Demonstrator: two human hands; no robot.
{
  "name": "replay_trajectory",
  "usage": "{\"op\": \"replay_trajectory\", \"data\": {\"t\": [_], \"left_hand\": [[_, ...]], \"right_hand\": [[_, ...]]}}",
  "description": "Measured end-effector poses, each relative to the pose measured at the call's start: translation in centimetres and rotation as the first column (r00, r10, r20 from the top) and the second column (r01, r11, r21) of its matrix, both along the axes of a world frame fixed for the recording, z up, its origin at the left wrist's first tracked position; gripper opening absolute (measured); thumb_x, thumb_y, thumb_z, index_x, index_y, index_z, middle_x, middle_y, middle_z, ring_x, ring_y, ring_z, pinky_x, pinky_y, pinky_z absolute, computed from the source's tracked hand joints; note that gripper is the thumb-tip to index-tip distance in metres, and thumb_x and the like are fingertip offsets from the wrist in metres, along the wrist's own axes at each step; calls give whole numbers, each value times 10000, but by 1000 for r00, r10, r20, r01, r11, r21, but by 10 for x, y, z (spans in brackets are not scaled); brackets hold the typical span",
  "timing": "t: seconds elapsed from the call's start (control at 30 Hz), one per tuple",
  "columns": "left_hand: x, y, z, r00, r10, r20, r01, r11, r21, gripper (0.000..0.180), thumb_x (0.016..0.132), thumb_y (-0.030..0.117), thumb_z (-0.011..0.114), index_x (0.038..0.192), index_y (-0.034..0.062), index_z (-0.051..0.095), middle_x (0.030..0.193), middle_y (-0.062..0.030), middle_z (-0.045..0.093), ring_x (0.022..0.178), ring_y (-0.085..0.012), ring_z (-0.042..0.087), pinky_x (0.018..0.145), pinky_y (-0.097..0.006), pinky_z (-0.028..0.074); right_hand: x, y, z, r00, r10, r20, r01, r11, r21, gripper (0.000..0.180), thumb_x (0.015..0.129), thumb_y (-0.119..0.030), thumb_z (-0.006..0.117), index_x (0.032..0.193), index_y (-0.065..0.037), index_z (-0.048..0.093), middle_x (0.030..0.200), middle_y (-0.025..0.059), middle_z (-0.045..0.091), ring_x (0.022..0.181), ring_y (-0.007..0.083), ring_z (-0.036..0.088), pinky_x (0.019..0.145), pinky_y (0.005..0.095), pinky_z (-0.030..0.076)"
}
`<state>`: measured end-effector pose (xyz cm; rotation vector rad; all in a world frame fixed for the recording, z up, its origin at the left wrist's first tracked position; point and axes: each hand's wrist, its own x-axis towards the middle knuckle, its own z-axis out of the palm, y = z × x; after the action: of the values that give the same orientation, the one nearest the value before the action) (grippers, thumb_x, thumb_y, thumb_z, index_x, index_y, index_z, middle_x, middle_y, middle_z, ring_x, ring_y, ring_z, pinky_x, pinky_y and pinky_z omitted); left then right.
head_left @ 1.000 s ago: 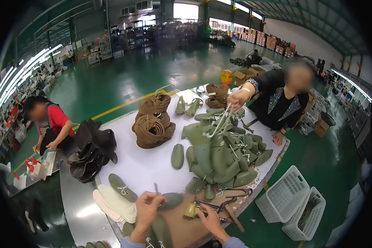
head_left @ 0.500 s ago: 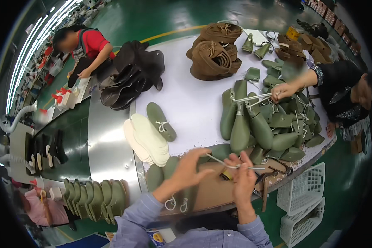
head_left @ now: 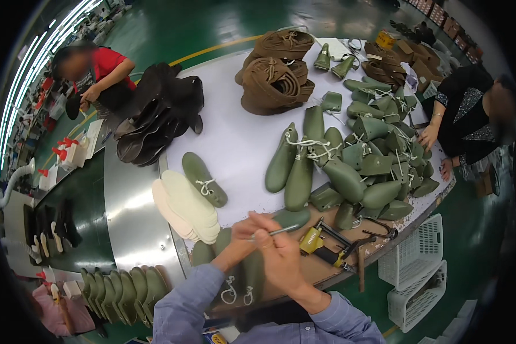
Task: The person assembles green slip-on shoes by inserting white elastic laces through eyelets and securing them with a hammer and nail gun. They repeatedly pick up shoe uppers, thread the laces, and fasten them, then place the finished units on the table.
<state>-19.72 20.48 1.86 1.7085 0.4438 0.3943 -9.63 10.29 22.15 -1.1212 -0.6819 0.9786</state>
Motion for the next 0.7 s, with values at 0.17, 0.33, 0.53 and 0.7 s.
{"op": "replay_trajectory", "data": {"t": [0.17,0.33,0.53,0.7], "left_hand": [[-33,-18,38,917,400,6,-400,916,30,397,837,293,774,1185,112,714,1244,-54,678,1159,-302,598,990,-473,485],[-32,-27,78,683,729,57,-725,666,174,383,834,299,777,1164,113,719,1217,-52,688,1129,-296,612,973,-480,487],[2,-36,112,787,597,-153,-431,711,556,368,831,307,780,1139,114,725,1184,-49,700,1092,-289,629,954,-488,490],[45,-33,34,971,230,-64,-168,848,504,428,807,339,806,1168,133,706,1129,-33,716,1035,-279,651,906,-484,489]], "right_hand": [[-2,5,20,977,200,76,-204,978,48,433,1104,-166,474,1480,47,450,1228,153,712,1103,224,695,994,324,517],[-13,16,44,917,334,216,-360,928,94,439,1099,-167,481,1484,41,449,1233,143,718,1085,219,718,957,321,544],[5,19,38,974,209,-90,-210,978,-8,404,1085,-165,521,1430,23,426,1048,161,730,896,204,726,781,283,561],[47,6,5,996,-4,84,11,996,-83,357,1096,-192,512,1373,34,514,990,100,718,736,82,621,682,226,512]]}}
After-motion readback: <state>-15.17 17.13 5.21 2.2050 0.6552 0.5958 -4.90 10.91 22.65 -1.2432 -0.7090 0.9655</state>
